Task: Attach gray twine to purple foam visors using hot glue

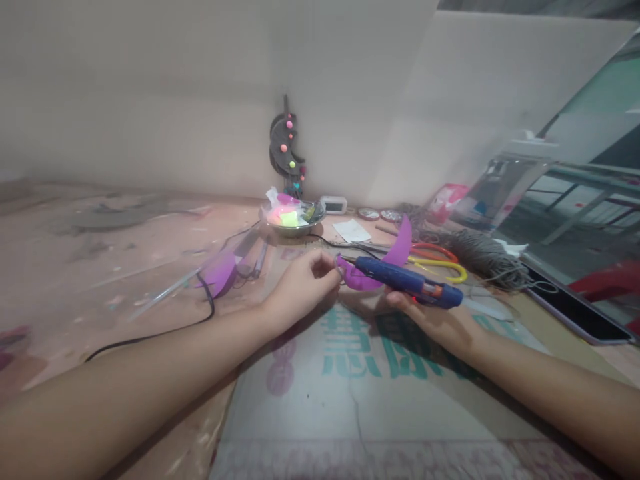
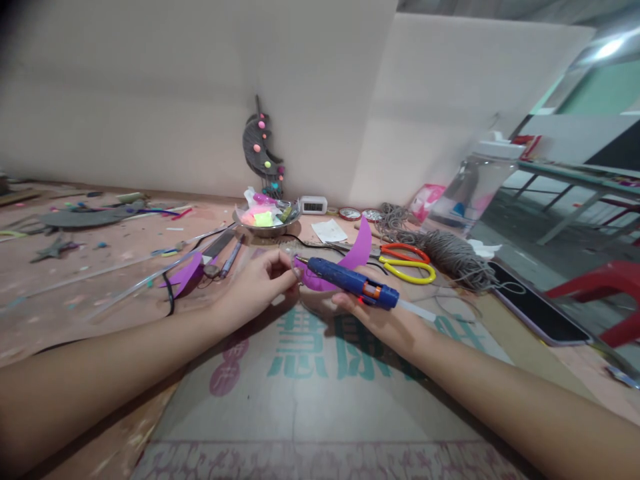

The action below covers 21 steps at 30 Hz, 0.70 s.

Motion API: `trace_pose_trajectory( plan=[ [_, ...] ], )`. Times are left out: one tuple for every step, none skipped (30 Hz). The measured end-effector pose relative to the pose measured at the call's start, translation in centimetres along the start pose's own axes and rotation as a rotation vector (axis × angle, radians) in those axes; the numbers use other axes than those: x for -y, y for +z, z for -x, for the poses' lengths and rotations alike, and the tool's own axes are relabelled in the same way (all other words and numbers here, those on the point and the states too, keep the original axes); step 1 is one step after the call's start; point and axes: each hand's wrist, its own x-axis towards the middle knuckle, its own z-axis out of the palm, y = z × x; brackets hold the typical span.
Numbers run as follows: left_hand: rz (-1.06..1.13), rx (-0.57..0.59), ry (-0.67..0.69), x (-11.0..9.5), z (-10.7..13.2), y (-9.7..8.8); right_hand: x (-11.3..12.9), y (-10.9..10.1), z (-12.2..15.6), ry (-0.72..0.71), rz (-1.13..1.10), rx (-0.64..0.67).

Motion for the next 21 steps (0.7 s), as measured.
trace_pose_trajectory(
  plan=[
    [0.001, 0.002, 0.003, 0.06, 0.03, 0.01, 0.05, 0.02, 0.0, -0.005, 0.002, 0.001],
    [0.0, 0.001, 0.008, 0.12, 0.06, 0.02, 0.08, 0.04, 0.0, -0.014, 0.004, 0.003],
    [-0.005, -0.002, 0.014, 0.16, 0.08, 0.02, 0.07, 0.07, -0.01, -0.028, 0.006, 0.004],
    [-0.014, -0.005, 0.021, 0.19, 0.1, 0.02, 0.01, 0.09, -0.03, -0.043, 0.008, 0.005],
    [-0.027, -0.004, 0.028, 0.2, 0.11, 0.01, -0.06, 0.12, -0.05, -0.056, 0.012, 0.008],
    [-0.04, -0.004, 0.035, 0.2, 0.12, 0.01, -0.15, 0.16, -0.08, -0.067, 0.018, 0.012],
    [-0.052, -0.002, 0.041, 0.2, 0.14, 0.01, -0.23, 0.19, -0.11, -0.075, 0.027, 0.01],
    [-0.061, -0.002, 0.045, 0.19, 0.15, 0.02, -0.27, 0.23, -0.14, -0.085, 0.037, 0.001],
    [-0.069, -0.002, 0.046, 0.18, 0.16, 0.03, -0.28, 0.26, -0.17, -0.096, 0.045, -0.01],
    [-0.074, -0.003, 0.047, 0.17, 0.17, 0.04, -0.25, 0.29, -0.2, -0.105, 0.048, -0.016],
    [-0.077, -0.004, 0.048, 0.16, 0.18, 0.06, -0.2, 0.3, -0.22, -0.11, 0.047, -0.018],
    [-0.078, -0.003, 0.048, 0.15, 0.19, 0.07, -0.14, 0.31, -0.23, -0.113, 0.044, -0.018],
    [-0.077, -0.001, 0.047, 0.14, 0.19, 0.08, -0.08, 0.31, -0.23, -0.11, 0.04, -0.014],
    [-0.076, 0.001, 0.046, 0.12, 0.2, 0.09, -0.05, 0.31, -0.23, -0.106, 0.038, -0.009],
    [-0.075, 0.003, 0.043, 0.1, 0.2, 0.09, -0.04, 0.3, -0.22, -0.109, 0.038, -0.004],
    [-0.077, 0.002, 0.04, 0.07, 0.2, 0.09, -0.09, 0.3, -0.21, -0.112, 0.038, 0.0],
    [-0.08, 0.002, 0.037, 0.05, 0.2, 0.09, -0.17, 0.29, -0.2, -0.113, 0.039, 0.002],
    [-0.084, 0.002, 0.035, 0.02, 0.19, 0.09, -0.29, 0.29, -0.18, -0.112, 0.039, 0.007],
    [-0.087, 0.002, 0.034, 0.0, 0.19, 0.08, -0.44, 0.29, -0.16, -0.11, 0.037, 0.017],
    [-0.089, 0.004, 0.034, -0.01, 0.19, 0.08, -0.61, 0.29, -0.14, -0.108, 0.038, 0.025],
    [-0.089, 0.004, 0.034, -0.02, 0.19, 0.08, -0.79, 0.3, -0.11, -0.106, 0.041, 0.033]
  ],
)
